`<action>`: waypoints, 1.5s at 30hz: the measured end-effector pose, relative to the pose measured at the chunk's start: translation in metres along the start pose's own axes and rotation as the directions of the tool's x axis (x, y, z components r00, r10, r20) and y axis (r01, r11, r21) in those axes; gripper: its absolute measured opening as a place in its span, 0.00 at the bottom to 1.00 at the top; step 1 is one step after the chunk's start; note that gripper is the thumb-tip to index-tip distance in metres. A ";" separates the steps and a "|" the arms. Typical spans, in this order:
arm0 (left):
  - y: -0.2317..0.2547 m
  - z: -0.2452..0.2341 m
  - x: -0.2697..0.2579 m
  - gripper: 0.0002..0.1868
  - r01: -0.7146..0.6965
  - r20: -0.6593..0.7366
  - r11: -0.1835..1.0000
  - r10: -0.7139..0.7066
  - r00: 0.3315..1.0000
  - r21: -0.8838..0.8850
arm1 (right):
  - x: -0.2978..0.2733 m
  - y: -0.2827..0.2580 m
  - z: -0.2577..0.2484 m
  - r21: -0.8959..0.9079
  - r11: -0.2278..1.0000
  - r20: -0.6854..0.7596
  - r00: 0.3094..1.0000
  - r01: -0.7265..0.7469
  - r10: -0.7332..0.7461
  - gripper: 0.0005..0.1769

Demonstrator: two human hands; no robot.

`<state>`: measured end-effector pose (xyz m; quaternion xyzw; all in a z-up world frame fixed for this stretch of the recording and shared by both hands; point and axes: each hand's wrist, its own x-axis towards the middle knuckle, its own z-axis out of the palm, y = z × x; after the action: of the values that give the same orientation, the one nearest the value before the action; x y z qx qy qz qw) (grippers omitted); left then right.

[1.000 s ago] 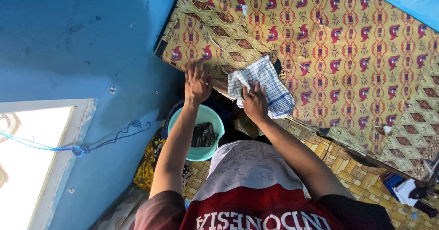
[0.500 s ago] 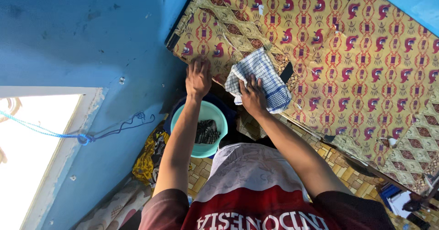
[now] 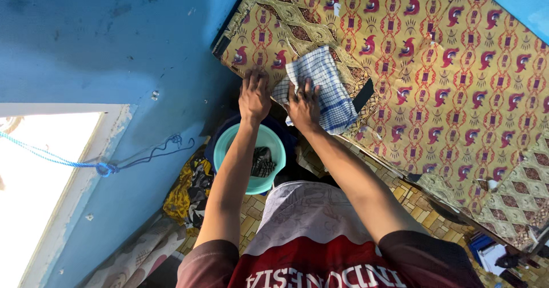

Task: The person wipes a patterned mattress cover repeatedly with a small checkered cloth, occasionally dipping the cloth into a blue bucket containing dark items and water.

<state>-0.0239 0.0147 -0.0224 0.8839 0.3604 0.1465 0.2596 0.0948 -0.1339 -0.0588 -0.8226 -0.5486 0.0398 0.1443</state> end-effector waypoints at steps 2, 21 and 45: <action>0.000 0.004 -0.001 0.20 -0.006 -0.016 1.000 0.006 1.000 0.003 | 0.004 -0.005 0.000 0.035 0.999 -0.029 1.000 0.003 -0.002 0.41; -0.066 0.108 -0.034 0.32 0.173 0.524 -0.600 -0.478 0.705 -0.781 | 0.072 -0.040 0.014 0.034 0.981 0.002 0.982 0.189 -0.189 0.31; -0.068 0.100 -0.055 0.34 0.236 0.392 -0.313 -0.752 0.530 -0.920 | 0.128 -0.070 0.034 -0.056 0.976 0.047 0.977 0.212 -0.209 0.36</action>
<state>-0.0557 -0.0191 -0.1472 0.1255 0.5442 0.3777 0.7385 0.0754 0.0145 -0.0596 -0.7629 -0.6363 0.0245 0.1114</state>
